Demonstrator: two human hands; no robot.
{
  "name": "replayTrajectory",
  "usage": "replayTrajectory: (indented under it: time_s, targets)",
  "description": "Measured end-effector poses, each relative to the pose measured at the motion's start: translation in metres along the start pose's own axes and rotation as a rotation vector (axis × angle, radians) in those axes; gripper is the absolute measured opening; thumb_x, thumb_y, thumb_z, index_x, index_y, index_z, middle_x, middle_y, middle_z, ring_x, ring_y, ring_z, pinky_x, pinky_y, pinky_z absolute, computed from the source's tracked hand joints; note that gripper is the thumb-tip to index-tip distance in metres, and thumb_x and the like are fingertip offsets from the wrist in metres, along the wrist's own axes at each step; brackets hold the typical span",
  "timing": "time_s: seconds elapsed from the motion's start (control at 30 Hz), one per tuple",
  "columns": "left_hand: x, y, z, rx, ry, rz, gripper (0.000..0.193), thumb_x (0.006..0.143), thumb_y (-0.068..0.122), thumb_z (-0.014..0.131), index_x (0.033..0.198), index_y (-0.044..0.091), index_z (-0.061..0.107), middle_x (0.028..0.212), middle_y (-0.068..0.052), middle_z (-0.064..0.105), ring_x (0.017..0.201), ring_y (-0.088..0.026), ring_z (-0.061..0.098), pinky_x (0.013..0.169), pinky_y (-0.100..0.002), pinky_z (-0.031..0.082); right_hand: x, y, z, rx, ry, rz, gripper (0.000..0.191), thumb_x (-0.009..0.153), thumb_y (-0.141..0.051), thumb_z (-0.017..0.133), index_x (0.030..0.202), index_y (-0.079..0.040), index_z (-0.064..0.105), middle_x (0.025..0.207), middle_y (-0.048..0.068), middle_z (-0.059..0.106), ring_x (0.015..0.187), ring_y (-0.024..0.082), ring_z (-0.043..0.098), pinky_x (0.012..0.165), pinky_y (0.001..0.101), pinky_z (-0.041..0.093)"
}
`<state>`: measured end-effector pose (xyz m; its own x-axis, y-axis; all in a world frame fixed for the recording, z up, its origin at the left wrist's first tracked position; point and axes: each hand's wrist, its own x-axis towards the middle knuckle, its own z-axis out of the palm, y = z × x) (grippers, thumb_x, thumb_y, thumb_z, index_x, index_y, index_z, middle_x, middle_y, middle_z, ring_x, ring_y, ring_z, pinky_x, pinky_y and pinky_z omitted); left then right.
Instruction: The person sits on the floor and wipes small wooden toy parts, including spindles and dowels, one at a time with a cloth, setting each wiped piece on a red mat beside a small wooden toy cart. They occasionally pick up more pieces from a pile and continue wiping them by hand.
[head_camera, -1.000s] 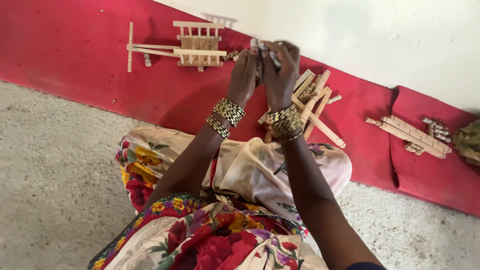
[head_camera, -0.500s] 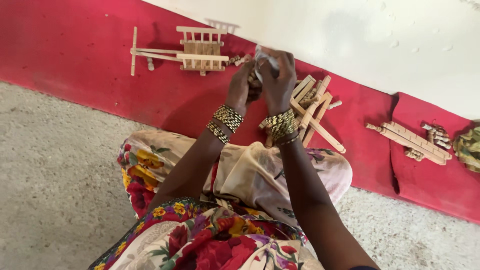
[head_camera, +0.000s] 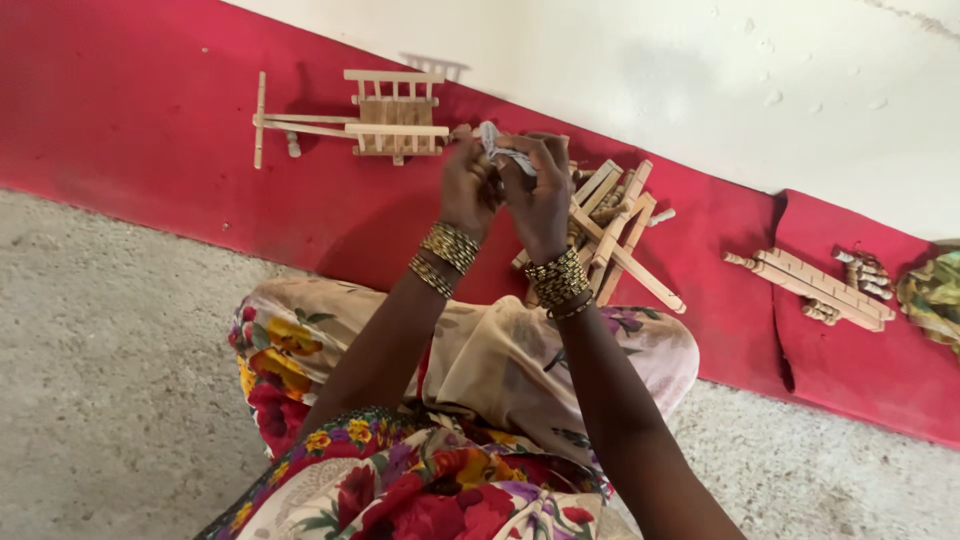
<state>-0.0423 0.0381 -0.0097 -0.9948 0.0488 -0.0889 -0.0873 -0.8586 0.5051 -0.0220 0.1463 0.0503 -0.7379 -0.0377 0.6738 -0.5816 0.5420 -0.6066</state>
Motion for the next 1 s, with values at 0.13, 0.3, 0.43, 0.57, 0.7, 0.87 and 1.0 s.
replayTrajectory:
  time_s: [0.13, 0.3, 0.43, 0.57, 0.7, 0.87, 1.0]
  targets:
    - [0.002, 0.008, 0.01, 0.006, -0.05, 0.236, 0.045, 0.106, 0.033, 0.036, 0.112, -0.003, 0.063, 0.1, -0.017, 0.068, 0.086, -0.023, 0.072, 0.073, -0.032, 0.064, -0.013, -0.009, 0.006, 0.081, -0.099, 0.092, 0.018, 0.092, -0.003, 0.066, 0.107, -0.011, 0.071, 0.117, 0.009, 0.066, 0.099, 0.021, 0.07, 0.077, 0.0281, 0.066]
    - [0.006, 0.002, 0.009, -0.308, -0.193, 0.05, 0.044, 0.107, 0.03, 0.03, 0.116, -0.004, 0.058, 0.106, -0.017, 0.065, 0.095, -0.024, 0.069, 0.083, -0.035, 0.063, -0.012, -0.008, 0.016, 0.04, 0.017, -0.167, 0.014, 0.097, -0.009, 0.072, 0.11, -0.014, 0.07, 0.118, 0.008, 0.065, 0.104, 0.02, 0.069, 0.085, 0.0293, 0.066]
    - [0.011, -0.004, 0.005, -0.472, -0.434, 0.054, 0.043, 0.124, 0.016, 0.035, 0.131, -0.02, 0.059, 0.113, -0.02, 0.066, 0.092, -0.021, 0.066, 0.074, -0.026, 0.058, 0.006, 0.004, 0.011, -0.045, 0.09, 0.163, 0.022, 0.098, -0.004, 0.069, 0.116, -0.014, 0.075, 0.113, 0.01, 0.065, 0.096, 0.02, 0.068, 0.076, 0.0306, 0.063]
    - [0.01, -0.001, 0.004, -0.049, -0.113, 0.157, 0.041, 0.106, 0.029, 0.041, 0.116, -0.006, 0.06, 0.106, -0.018, 0.068, 0.091, -0.022, 0.071, 0.074, -0.03, 0.065, -0.008, 0.001, 0.016, 0.005, 0.027, 0.003, 0.028, 0.1, -0.011, 0.07, 0.127, -0.018, 0.07, 0.116, 0.006, 0.065, 0.1, 0.02, 0.067, 0.079, 0.0292, 0.065]
    - [0.005, 0.001, 0.004, 0.813, -0.102, 0.519, 0.032, 0.104, 0.024, 0.052, 0.117, -0.003, 0.062, 0.107, -0.015, 0.072, 0.09, -0.021, 0.075, 0.071, -0.031, 0.067, -0.021, -0.006, 0.026, -0.054, 0.098, -0.297, 0.022, 0.101, -0.013, 0.068, 0.122, -0.02, 0.071, 0.132, 0.012, 0.064, 0.116, 0.023, 0.066, 0.088, 0.0326, 0.066]
    - [0.0, 0.003, 0.01, -0.347, -0.154, -0.146, 0.034, 0.106, 0.024, 0.045, 0.127, 0.001, 0.058, 0.11, -0.012, 0.067, 0.096, -0.019, 0.069, 0.084, -0.034, 0.06, -0.001, 0.001, 0.012, 0.114, 0.094, 0.085, 0.019, 0.097, -0.01, 0.067, 0.116, -0.011, 0.069, 0.118, 0.013, 0.068, 0.094, 0.016, 0.071, 0.066, 0.0276, 0.064]
    - [-0.007, 0.006, 0.014, -0.198, -0.158, -0.11, 0.031, 0.109, 0.025, 0.046, 0.126, 0.001, 0.057, 0.111, -0.009, 0.066, 0.098, -0.018, 0.068, 0.087, -0.036, 0.06, 0.002, -0.006, -0.005, 0.616, -0.059, 0.359, 0.027, 0.098, -0.008, 0.066, 0.125, -0.004, 0.068, 0.112, 0.008, 0.074, 0.092, 0.012, 0.072, 0.076, 0.0249, 0.061]
